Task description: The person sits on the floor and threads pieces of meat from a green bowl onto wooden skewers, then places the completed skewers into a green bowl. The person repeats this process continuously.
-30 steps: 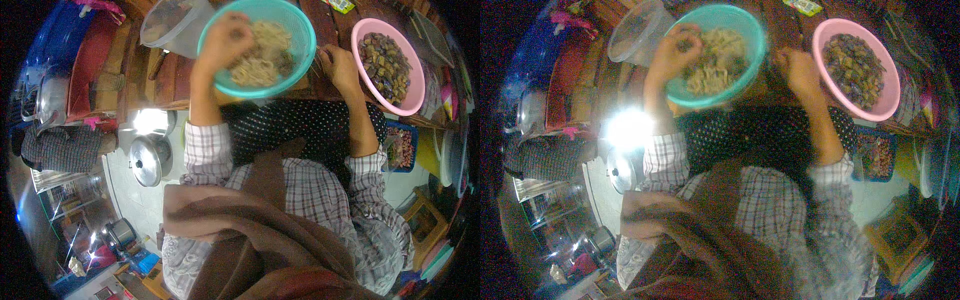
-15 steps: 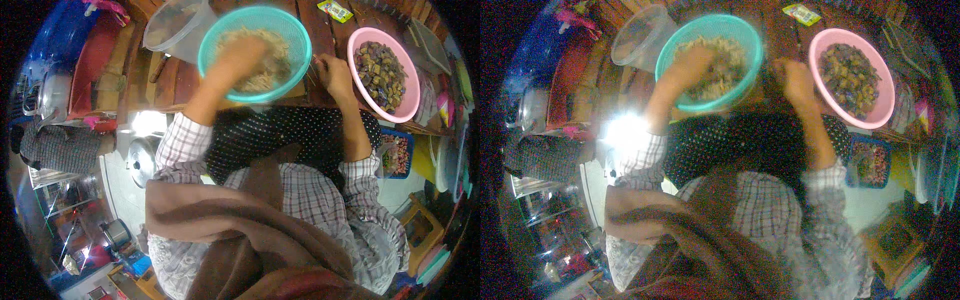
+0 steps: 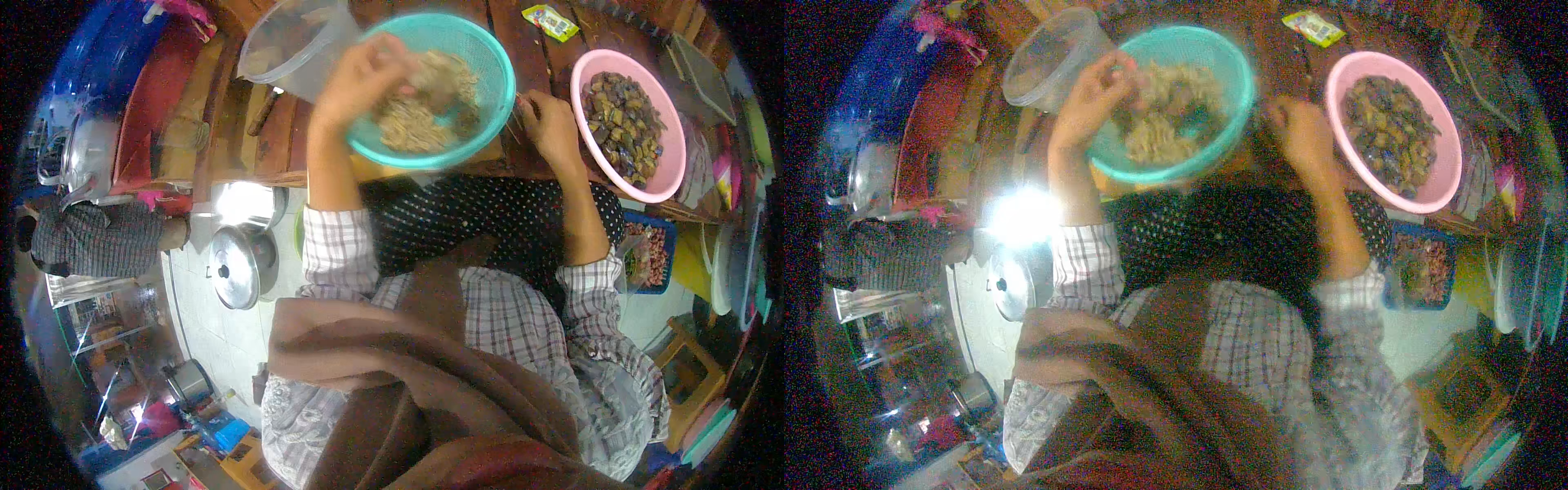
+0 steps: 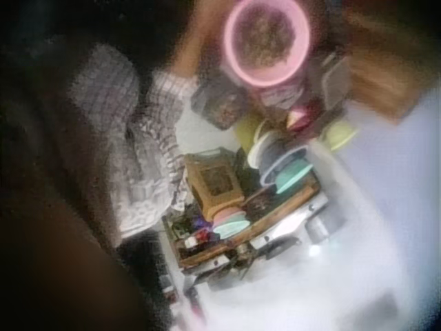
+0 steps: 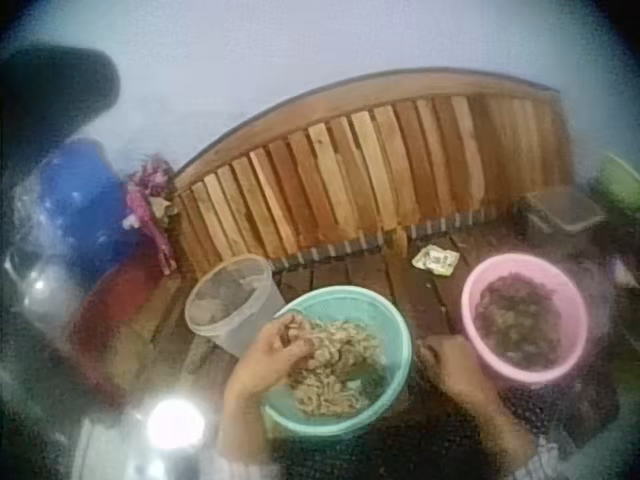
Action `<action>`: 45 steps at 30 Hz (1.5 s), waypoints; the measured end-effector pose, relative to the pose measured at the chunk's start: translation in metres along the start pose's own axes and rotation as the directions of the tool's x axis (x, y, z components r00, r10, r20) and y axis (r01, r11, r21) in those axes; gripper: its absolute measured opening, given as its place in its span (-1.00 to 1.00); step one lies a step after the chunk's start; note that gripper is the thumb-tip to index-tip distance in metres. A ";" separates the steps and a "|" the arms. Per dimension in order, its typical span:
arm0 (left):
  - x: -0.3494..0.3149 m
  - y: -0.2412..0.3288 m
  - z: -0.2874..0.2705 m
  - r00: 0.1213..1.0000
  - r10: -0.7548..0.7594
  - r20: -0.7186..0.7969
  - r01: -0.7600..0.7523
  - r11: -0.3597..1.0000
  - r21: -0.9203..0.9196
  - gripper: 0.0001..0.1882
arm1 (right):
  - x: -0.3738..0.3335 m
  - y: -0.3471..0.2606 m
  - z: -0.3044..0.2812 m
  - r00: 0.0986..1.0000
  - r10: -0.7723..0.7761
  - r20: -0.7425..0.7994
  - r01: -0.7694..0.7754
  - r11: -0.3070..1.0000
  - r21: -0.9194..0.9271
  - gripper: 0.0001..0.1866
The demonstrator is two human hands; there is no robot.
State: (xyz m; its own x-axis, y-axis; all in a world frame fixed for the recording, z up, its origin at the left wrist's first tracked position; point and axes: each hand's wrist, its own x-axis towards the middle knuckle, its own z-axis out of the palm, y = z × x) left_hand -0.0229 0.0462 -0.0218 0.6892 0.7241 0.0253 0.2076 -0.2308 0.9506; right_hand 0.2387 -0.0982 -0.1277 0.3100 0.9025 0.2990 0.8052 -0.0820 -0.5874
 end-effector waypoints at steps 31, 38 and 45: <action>0.008 -0.016 -0.022 0.928 0.148 -0.341 -0.356 0.615 -0.703 -0.73 | 0.064 -0.147 -0.066 0.959 -0.203 0.200 0.149 0.956 0.254 -0.54; -0.005 -0.005 -0.022 0.985 0.038 -0.166 -0.120 0.845 -0.520 -0.62 | 0.076 -0.137 -0.071 0.905 -0.168 0.390 0.117 0.981 0.152 -0.57; 0.005 -0.008 -0.014 0.981 -0.010 -0.191 -0.051 0.949 -0.312 -0.66 | 0.109 -0.138 -0.035 0.844 -0.302 0.444 0.424 0.882 -0.205 -0.44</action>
State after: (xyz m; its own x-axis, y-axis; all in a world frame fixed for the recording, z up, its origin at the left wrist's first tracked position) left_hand -0.0311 0.0605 -0.0246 0.5416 0.8374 0.0741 -0.0543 -0.0532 0.9971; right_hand 0.1786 -0.0027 0.0124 -0.2061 0.9739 0.0953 0.9455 0.2233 -0.2371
